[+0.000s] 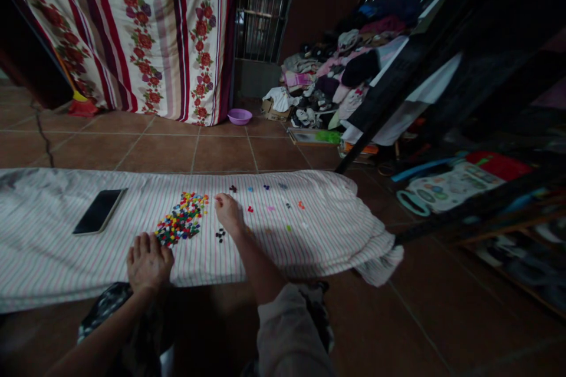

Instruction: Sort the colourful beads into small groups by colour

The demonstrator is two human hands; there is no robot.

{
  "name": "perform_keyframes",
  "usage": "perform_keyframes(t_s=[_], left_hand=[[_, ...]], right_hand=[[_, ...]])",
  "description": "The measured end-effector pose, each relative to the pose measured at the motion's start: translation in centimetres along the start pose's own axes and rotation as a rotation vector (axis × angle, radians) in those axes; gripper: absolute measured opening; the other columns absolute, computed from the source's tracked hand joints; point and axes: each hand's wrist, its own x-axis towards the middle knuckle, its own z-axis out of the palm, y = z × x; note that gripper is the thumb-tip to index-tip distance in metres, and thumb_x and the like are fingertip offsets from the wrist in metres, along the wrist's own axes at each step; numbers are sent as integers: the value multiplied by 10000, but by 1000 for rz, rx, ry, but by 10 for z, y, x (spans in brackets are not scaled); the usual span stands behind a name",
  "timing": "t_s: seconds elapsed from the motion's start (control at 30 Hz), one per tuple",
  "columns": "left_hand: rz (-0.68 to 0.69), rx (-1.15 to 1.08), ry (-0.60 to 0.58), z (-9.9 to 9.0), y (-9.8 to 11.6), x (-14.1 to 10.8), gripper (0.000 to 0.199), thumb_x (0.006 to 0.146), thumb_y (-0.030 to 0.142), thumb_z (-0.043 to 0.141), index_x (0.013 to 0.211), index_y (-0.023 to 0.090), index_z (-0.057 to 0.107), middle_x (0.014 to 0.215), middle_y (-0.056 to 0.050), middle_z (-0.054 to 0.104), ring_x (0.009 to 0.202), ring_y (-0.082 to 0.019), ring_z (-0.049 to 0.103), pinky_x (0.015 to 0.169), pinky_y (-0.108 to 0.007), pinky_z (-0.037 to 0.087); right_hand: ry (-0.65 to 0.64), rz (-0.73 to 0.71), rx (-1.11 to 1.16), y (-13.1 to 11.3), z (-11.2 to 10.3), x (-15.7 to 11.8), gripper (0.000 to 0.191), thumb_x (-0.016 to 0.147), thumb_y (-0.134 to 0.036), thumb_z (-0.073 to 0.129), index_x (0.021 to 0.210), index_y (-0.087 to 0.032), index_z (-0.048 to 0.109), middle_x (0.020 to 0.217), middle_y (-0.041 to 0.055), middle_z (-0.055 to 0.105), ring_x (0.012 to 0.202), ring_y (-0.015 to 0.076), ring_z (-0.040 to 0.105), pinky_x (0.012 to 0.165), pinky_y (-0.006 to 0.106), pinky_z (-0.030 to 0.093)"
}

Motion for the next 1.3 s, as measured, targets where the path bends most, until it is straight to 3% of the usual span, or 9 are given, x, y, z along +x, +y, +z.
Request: perform_keyframes(t_s=[0.13,0.27,0.43,0.57,0.9,1.1,1.3], left_hand=[[6,-3,6,0,0,0,601,844,315,310,1302,-32,484,1367,-271,467,1362,-336,339,1115,-501,258],[11,-2,9,0,-1,0,603,847,316,302,1307,-31,479,1372,-269,462,1367,-335,328,1112,-500,261],[6,17,-6,-1,-1,1,601,853,314,290,1302,-35,484,1368,-266,469,1356,-341,343,1114,-491,257],[1,24,-13,-3,1,1,596,854,313,292,1304,-27,485,1374,-260,468,1360,-332,342,1117,-487,255],[-19,-61,-17,-6,2,1,601,822,303,361,1348,26,449,1400,-240,454,1384,-321,317,1111,-517,257],[-17,-22,-16,-3,1,0,595,838,310,326,1308,-20,481,1385,-262,457,1378,-325,320,1123,-500,252],[-10,-27,-14,-4,1,1,603,838,316,331,1302,-39,484,1380,-271,457,1373,-333,327,1130,-493,244]], right_hand=[[93,90,-20,35,-38,-2,248,817,-155,500,964,-228,686,998,27,701,894,142,647,843,249,489],[187,224,-176,68,-83,-7,289,842,-193,461,1001,-241,698,989,27,713,896,155,649,831,261,490],[160,374,-406,95,-120,-13,307,853,-189,458,1010,-238,717,967,39,727,893,170,652,810,254,472],[116,379,-479,107,-125,-16,311,837,-153,471,986,-251,726,963,24,731,903,155,648,812,237,462],[58,217,-486,119,-120,-19,356,782,-76,464,959,-221,737,989,41,729,968,160,641,924,271,443],[41,222,-449,119,-121,-19,465,736,-3,405,1021,-183,726,1056,63,711,1015,155,625,931,241,438],[54,228,-466,120,-120,-19,438,748,-19,411,1016,-180,718,1041,68,705,1019,160,617,923,249,436]])
